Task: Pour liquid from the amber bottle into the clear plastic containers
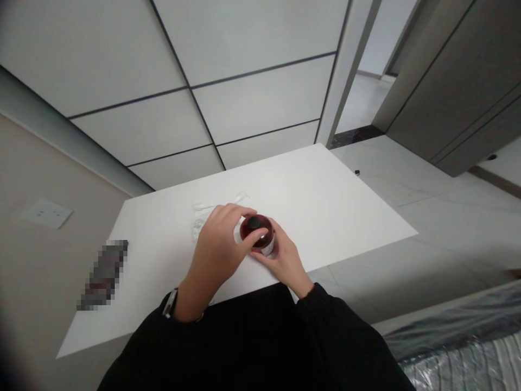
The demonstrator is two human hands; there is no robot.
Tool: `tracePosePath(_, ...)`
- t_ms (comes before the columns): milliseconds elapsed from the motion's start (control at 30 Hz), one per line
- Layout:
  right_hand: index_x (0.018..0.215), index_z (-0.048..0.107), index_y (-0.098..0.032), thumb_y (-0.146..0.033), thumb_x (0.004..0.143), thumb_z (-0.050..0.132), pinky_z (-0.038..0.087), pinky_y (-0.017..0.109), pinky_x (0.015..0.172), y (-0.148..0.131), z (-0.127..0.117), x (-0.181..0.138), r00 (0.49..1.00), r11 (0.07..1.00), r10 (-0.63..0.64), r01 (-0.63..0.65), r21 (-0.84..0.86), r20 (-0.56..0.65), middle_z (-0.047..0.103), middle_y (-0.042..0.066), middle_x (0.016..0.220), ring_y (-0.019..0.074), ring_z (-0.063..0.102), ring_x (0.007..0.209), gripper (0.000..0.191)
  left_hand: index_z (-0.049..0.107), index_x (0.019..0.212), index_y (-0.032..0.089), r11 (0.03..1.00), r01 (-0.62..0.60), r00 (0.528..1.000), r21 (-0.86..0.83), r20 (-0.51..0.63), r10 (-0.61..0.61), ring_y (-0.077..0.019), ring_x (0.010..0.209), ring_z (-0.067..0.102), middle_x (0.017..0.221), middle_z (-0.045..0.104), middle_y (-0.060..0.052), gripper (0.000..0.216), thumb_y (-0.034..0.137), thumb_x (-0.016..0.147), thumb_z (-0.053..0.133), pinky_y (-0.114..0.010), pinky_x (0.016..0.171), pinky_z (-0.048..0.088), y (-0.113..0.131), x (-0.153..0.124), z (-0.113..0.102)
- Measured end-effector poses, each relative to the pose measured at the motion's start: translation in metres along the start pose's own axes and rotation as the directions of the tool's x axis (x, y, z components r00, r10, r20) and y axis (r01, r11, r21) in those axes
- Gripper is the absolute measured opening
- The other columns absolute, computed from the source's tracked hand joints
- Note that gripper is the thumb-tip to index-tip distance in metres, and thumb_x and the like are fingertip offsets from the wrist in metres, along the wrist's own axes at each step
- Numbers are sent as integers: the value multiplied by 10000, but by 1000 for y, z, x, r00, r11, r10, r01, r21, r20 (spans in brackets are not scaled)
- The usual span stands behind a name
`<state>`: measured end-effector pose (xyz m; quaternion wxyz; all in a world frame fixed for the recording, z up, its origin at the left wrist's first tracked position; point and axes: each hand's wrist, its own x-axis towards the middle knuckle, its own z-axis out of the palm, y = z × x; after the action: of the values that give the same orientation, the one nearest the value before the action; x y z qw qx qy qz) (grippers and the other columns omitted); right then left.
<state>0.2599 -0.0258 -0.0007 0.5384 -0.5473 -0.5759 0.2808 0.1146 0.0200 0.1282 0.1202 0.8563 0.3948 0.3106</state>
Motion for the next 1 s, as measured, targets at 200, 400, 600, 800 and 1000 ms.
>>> tracePosePath(200,1492,460,-237,-460,825,794,521,578,1098,1,-2,0,999,1000,20,-20,-11,29,618,166,1462,356,625,1325,778,682,1169,228,978,-172,978,-116,103,184,-240,1071,680,1176,752,-72,316,62,957,517,-445,962,583,4,-1,-2)
tracePosePath(400,1475,468,-232,-489,831,784,549,569,1059,2,-3,-2,1000,998,4,-3,-67,18,638,167,1432,366,647,1286,762,692,1053,152,992,31,998,119,54,-38,-262,1017,648,1048,708,-94,142,267,979,655,-426,890,581,9,0,0)
tracePosePath(600,1484,456,-225,-511,837,761,579,565,998,3,-4,-5,1000,993,19,-16,-114,21,651,182,1401,376,670,1241,770,677,1195,170,994,-105,968,-33,224,110,-192,1083,639,1180,720,-48,265,78,991,536,-325,964,546,11,2,-12)
tracePosePath(800,1407,505,-221,-514,803,774,604,513,901,3,-6,-5,999,988,46,-42,-147,27,712,154,1270,346,718,1095,724,680,1001,139,959,48,970,278,216,-111,-250,1010,660,985,715,-85,270,407,1003,655,-336,787,535,25,11,-14)
tracePosePath(1000,1339,529,-206,-513,744,784,607,476,787,-2,-7,-5,993,978,114,-110,-176,13,746,126,1099,322,732,925,716,672,991,158,965,15,935,260,339,-106,-211,1001,671,1013,721,-60,55,182,1009,624,-291,684,498,27,14,-21)
